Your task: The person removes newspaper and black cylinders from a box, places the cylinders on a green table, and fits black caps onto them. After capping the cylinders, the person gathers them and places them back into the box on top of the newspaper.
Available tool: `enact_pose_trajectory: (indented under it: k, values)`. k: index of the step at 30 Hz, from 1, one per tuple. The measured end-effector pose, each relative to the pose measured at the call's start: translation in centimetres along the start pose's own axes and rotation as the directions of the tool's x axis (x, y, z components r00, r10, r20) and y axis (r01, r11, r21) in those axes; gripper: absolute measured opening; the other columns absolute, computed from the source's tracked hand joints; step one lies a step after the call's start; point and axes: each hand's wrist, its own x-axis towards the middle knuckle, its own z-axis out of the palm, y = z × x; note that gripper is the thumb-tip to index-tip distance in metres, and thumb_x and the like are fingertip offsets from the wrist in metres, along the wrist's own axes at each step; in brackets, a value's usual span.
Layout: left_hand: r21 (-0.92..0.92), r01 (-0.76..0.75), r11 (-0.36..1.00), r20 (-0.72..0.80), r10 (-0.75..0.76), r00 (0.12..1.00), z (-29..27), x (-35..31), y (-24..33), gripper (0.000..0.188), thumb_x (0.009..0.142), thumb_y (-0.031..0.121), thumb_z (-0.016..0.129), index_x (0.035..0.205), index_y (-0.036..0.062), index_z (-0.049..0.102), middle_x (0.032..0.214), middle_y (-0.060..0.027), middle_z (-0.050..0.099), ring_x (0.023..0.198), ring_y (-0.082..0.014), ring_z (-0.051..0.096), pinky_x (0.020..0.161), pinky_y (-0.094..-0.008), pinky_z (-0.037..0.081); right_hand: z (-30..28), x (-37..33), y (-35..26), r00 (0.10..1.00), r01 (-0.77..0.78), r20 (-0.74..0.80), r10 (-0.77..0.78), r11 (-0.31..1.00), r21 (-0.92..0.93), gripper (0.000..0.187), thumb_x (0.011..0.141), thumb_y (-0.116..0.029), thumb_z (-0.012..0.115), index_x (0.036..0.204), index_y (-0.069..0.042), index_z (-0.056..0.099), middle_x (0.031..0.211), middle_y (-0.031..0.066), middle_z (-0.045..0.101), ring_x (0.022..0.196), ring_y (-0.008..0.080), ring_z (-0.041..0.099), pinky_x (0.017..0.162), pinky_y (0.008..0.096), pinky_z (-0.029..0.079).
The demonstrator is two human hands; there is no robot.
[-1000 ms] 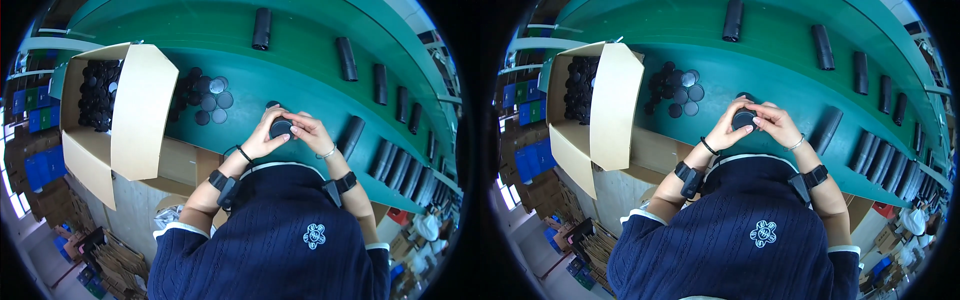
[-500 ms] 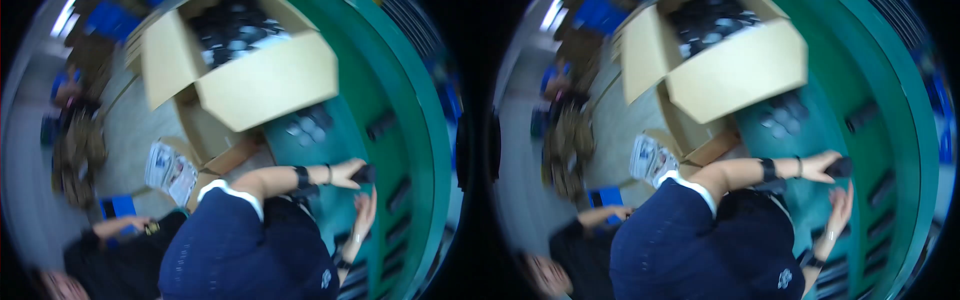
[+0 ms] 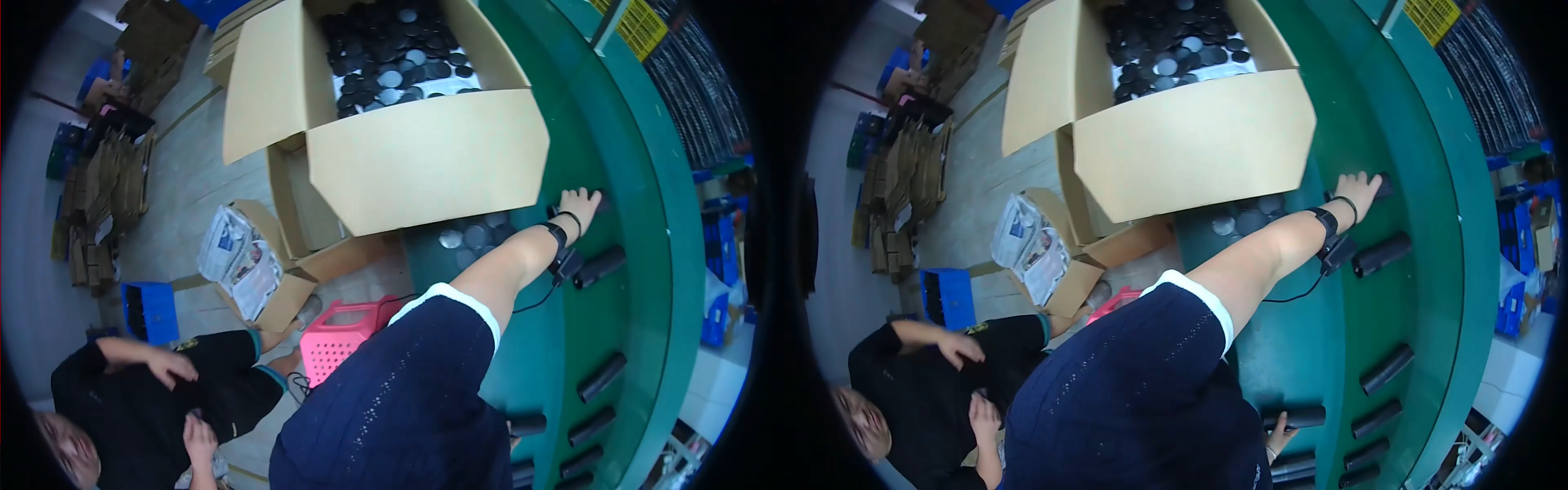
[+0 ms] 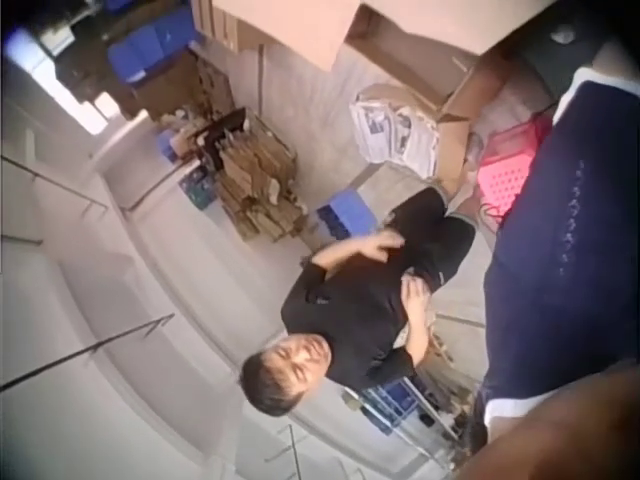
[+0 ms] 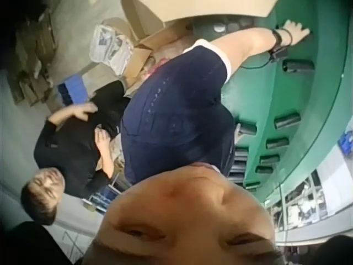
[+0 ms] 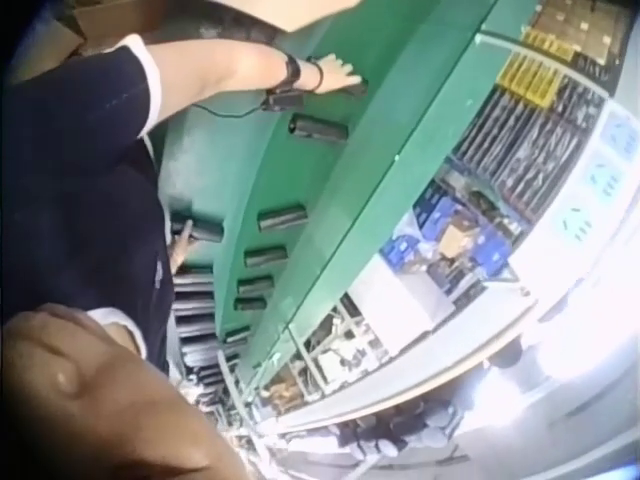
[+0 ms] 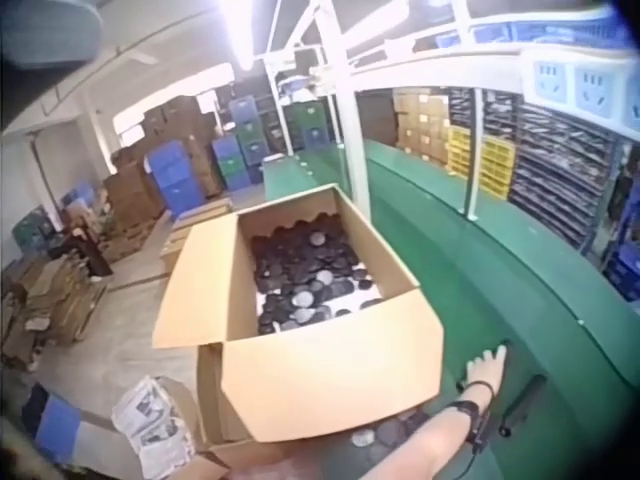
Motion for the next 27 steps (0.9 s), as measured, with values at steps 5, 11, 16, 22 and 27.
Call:
enact_pose_trajectory:
  k: [5,11,16,22,27]
  values:
    - [0.098,0.013,0.995,-0.061,-0.007,0.998,1.9,1.6,-3.0,0.048,0.082,0.018,0.056,0.129,0.0155,0.046,0.127,-0.0180,0.049,0.121,-0.0376,0.044,0.094,-0.0546,0.033,-2.7,5.3,3.2,0.991,0.116,0.079,-0.106,0.982,-0.147,0.075,0.084,-0.024,0.071,0.141,-0.001,0.028,0.128,0.0168,0.048,0.107,0.0237,0.051,0.094,0.0357,0.041]
    - [-0.158,-0.145,0.977,-0.101,0.131,0.986,-1.0,-8.8,6.8,0.054,0.070,0.026,0.069,0.118,0.0031,0.057,0.134,-0.0247,0.040,0.130,-0.0415,0.031,0.101,-0.0564,0.029,-4.9,9.5,-7.8,0.970,0.219,0.161,-0.183,0.944,-0.247,0.073,0.085,-0.021,0.069,0.142,0.000,0.027,0.130,0.0183,0.047,0.111,0.0244,0.050,0.095,0.0365,0.041]
    - [-0.626,-0.064,0.777,0.330,0.339,0.881,2.4,-19.6,5.7,0.063,0.061,0.046,0.077,0.102,-0.0001,0.063,0.114,-0.0253,0.053,0.109,-0.0400,0.048,0.088,-0.0469,0.044,8.7,-0.3,-13.4,0.848,0.474,0.390,-0.358,0.842,-0.257,0.075,0.087,-0.016,0.067,0.144,0.001,0.022,0.136,0.0221,0.042,0.117,0.0263,0.048,0.100,0.0376,0.039]
    - [-0.882,0.023,0.470,0.132,0.200,0.971,-1.0,-29.1,3.8,0.081,0.072,0.050,0.071,0.117,-0.0091,0.039,0.106,-0.0260,0.056,0.098,-0.0386,0.059,0.081,-0.0411,0.048,15.6,-1.6,-14.6,0.572,0.810,0.596,-0.563,0.504,-0.301,0.082,0.085,-0.016,0.068,0.145,0.004,0.016,0.141,0.0252,0.033,0.123,0.0295,0.043,0.104,0.0381,0.035]
    - [-0.896,-0.025,0.443,0.061,0.180,0.982,-2.1,-31.3,0.3,0.074,0.070,0.041,0.075,0.118,-0.0052,0.042,0.109,-0.0240,0.056,0.103,-0.0370,0.057,0.084,-0.0415,0.047,16.2,-0.9,-15.2,0.566,0.706,0.667,-0.484,0.702,-0.089,0.072,0.094,-0.032,0.054,0.146,0.003,0.018,0.144,0.0222,0.031,0.129,0.0282,0.038,0.107,0.0388,0.031]
